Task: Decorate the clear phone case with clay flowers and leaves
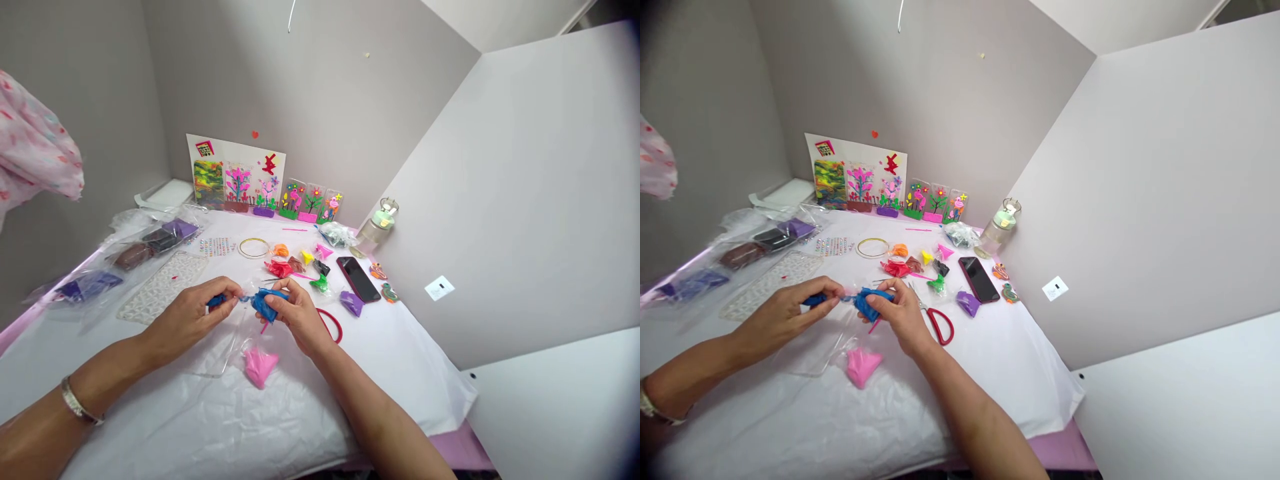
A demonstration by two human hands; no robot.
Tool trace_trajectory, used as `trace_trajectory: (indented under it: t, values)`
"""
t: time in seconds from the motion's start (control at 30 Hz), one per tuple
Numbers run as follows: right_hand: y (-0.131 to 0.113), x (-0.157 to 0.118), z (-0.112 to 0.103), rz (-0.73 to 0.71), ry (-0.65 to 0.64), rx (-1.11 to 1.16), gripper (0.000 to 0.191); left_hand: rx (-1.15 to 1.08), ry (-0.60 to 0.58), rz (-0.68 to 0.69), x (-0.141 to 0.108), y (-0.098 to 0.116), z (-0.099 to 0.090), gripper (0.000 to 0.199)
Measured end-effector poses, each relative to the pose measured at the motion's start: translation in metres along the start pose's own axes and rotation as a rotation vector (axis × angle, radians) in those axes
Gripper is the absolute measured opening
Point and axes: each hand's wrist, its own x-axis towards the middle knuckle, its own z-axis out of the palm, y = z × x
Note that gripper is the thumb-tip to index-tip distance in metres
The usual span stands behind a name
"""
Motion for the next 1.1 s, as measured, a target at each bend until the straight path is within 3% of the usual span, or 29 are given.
trace_trajectory:
  t: [0.17,0.3,0.37,0.43,0.53,0.77,0.93,1.1]
  values:
    - [-0.002,-0.004,0.001,0.041,-0.200,-0.097,0.063,-0.016,0.050,-0.030,0.002,0.001,-0.011,0.028]
    - [-0.009,-0.013,0.004,-0.073,-0.282,-0.328,0.075,-0.068,0.016,-0.021,0.002,0.005,-0.013,0.027]
    - [-0.011,-0.016,0.005,-0.156,-0.276,-0.457,0.070,-0.097,-0.043,-0.012,0.002,0.007,-0.012,0.028]
    - [-0.012,-0.017,0.006,-0.208,-0.270,-0.519,0.053,-0.127,-0.106,-0.005,0.002,0.008,-0.009,0.031]
    - [-0.007,-0.012,0.006,-0.204,-0.241,-0.435,0.036,-0.168,-0.148,-0.003,0.001,0.011,-0.005,0.037]
    - [0.004,-0.004,0.004,-0.063,-0.275,-0.186,0.041,-0.155,-0.152,-0.016,-0.001,0.014,-0.005,0.036]
    - [0.003,-0.007,0.005,-0.130,-0.305,-0.290,0.030,-0.134,-0.152,-0.014,0.003,0.013,-0.009,0.036]
    - [0.002,-0.009,0.007,-0.090,-0.265,-0.303,0.038,-0.124,-0.128,-0.017,0.004,0.018,-0.009,0.037]
